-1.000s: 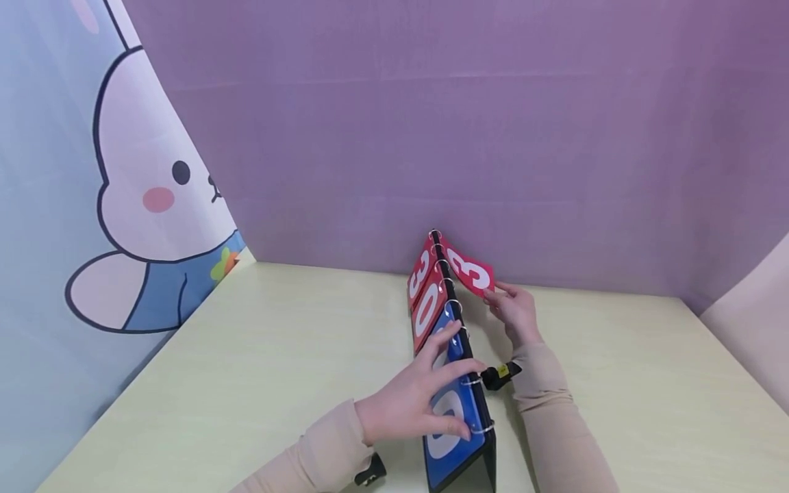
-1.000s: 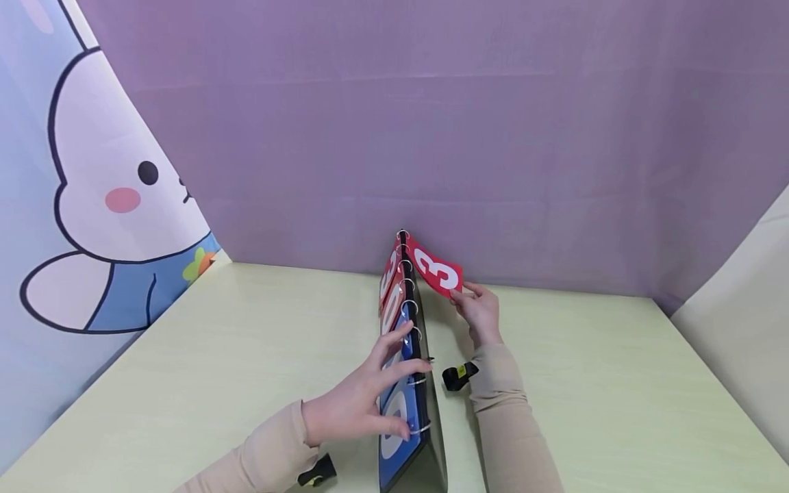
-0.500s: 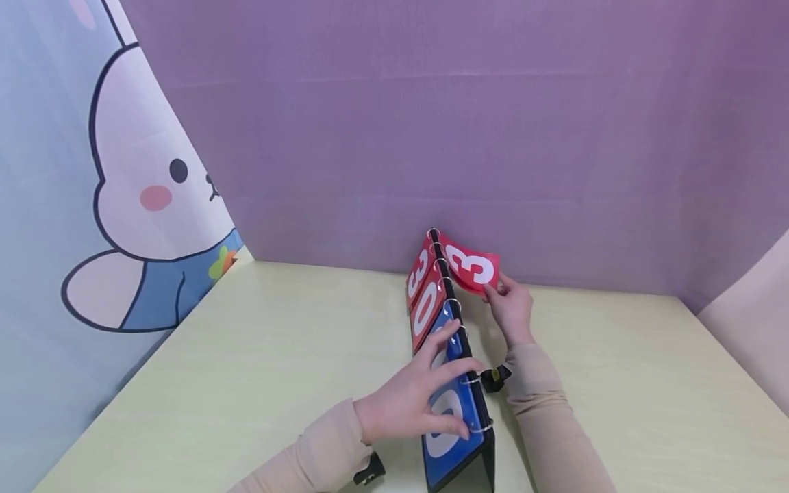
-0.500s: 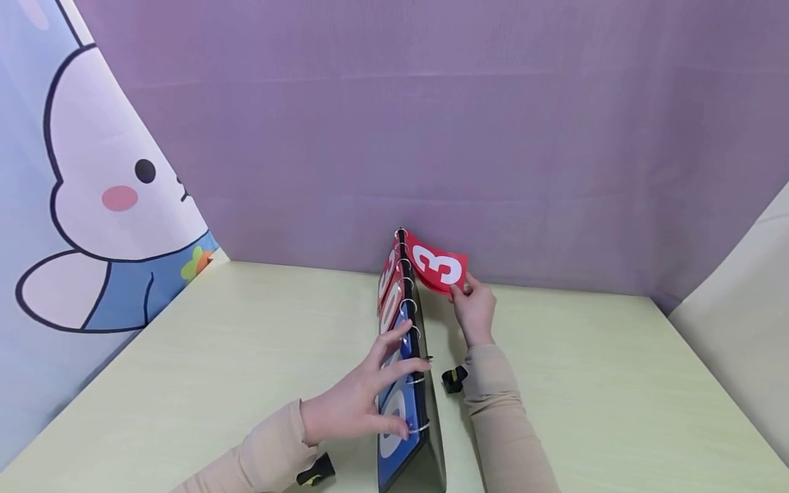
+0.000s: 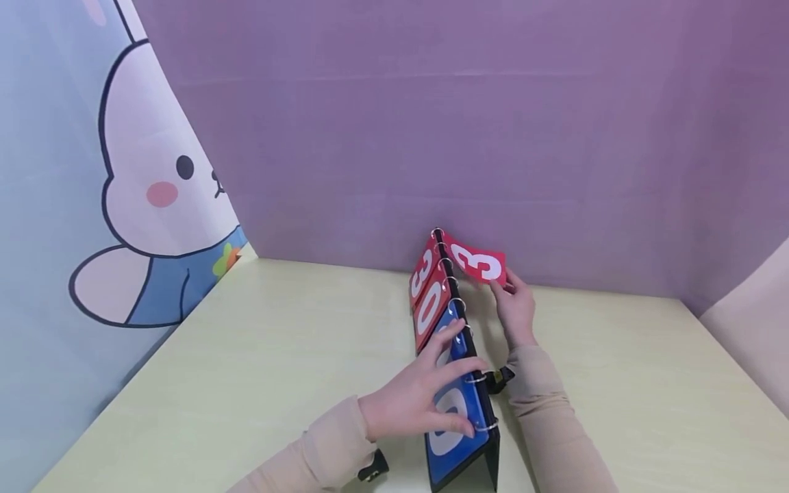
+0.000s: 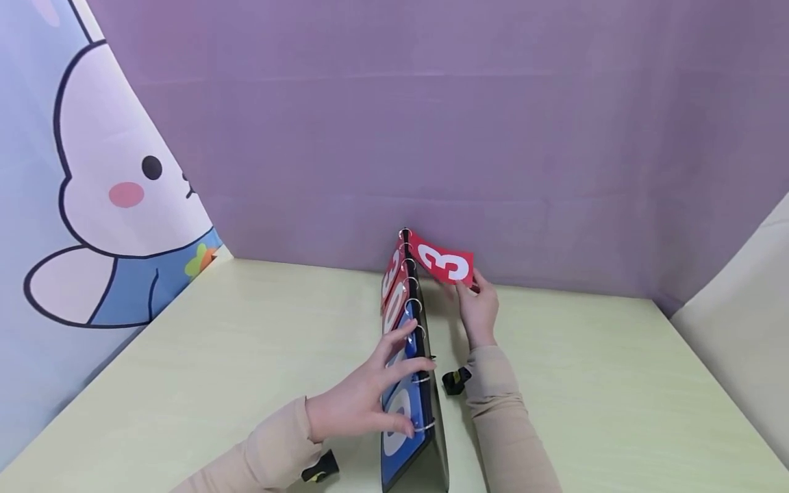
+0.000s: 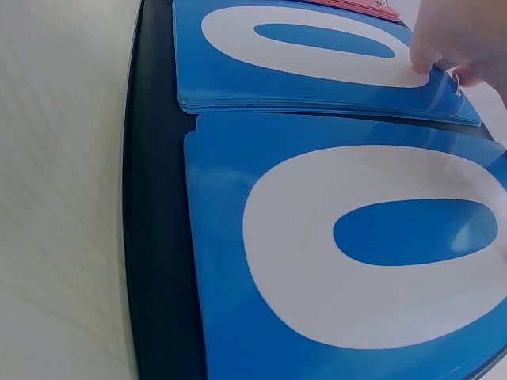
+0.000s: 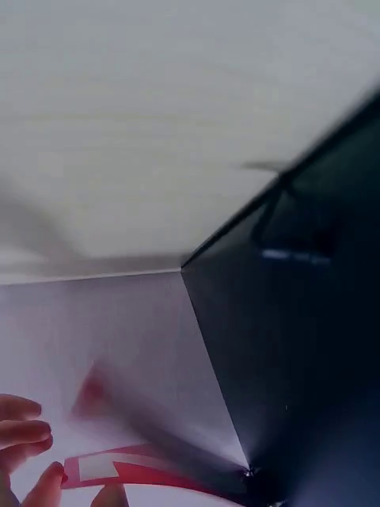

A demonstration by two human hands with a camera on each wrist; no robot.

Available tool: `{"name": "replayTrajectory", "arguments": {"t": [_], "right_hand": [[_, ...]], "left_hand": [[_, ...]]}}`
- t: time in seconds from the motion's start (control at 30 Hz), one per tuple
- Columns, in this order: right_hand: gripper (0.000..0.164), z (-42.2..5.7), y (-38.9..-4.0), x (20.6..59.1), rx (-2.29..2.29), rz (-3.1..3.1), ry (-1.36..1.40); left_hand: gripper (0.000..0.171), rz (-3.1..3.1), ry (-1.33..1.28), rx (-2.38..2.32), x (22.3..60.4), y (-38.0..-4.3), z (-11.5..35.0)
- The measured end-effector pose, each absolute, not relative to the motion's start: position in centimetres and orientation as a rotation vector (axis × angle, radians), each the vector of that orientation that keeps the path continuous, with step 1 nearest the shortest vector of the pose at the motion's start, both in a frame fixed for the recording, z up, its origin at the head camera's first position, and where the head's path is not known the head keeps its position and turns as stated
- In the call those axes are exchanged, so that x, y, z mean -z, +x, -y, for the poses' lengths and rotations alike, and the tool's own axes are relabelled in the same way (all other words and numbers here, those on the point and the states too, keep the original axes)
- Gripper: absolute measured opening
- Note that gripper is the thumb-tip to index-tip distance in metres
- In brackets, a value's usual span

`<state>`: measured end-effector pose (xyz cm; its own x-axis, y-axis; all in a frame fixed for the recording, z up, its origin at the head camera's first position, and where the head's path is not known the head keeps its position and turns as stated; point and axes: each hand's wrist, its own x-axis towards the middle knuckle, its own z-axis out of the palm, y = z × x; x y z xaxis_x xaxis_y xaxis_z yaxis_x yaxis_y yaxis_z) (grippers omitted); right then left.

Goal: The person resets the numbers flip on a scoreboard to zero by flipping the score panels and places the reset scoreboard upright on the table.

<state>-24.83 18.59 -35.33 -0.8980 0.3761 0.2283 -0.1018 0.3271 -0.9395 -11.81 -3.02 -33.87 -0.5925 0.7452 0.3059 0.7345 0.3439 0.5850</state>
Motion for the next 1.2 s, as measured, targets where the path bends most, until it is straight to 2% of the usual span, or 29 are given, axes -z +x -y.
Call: {"name": "replayTrajectory", "arguments": {"t": [0.17,0.33,0.73,0.93,1.1,1.2], "right_hand": [[0.043,-19.2,-25.4,34.0,-1.774,2.122,-0.228],[0.046,-20.0,-26.1,31.1,-1.753,2.161,-0.194],[0.052,-18.8,-27.1,23.9,-1.165,2.408,0.158],[0.062,-16.3,-27.2,23.0,-0.982,2.415,0.345],[0.077,-14.5,-27.0,22.8,-1.037,2.368,0.379],[0.079,-13.6,-27.1,22.7,-1.036,2.376,0.421]], "left_hand": [[0.074,-2.557,1.387,-1.095,33.9,-11.9,2.9],[0.074,-2.552,1.397,-1.114,33.9,-11.9,2.8],[0.074,-2.531,1.322,-1.116,33.8,-11.9,2.9],[0.073,-2.539,1.34,-1.114,33.9,-11.9,2.9],[0.074,-2.544,1.382,-1.114,34.0,-11.9,2.9],[0.074,-2.555,1.414,-1.123,34.0,-12.0,2.8]]}}
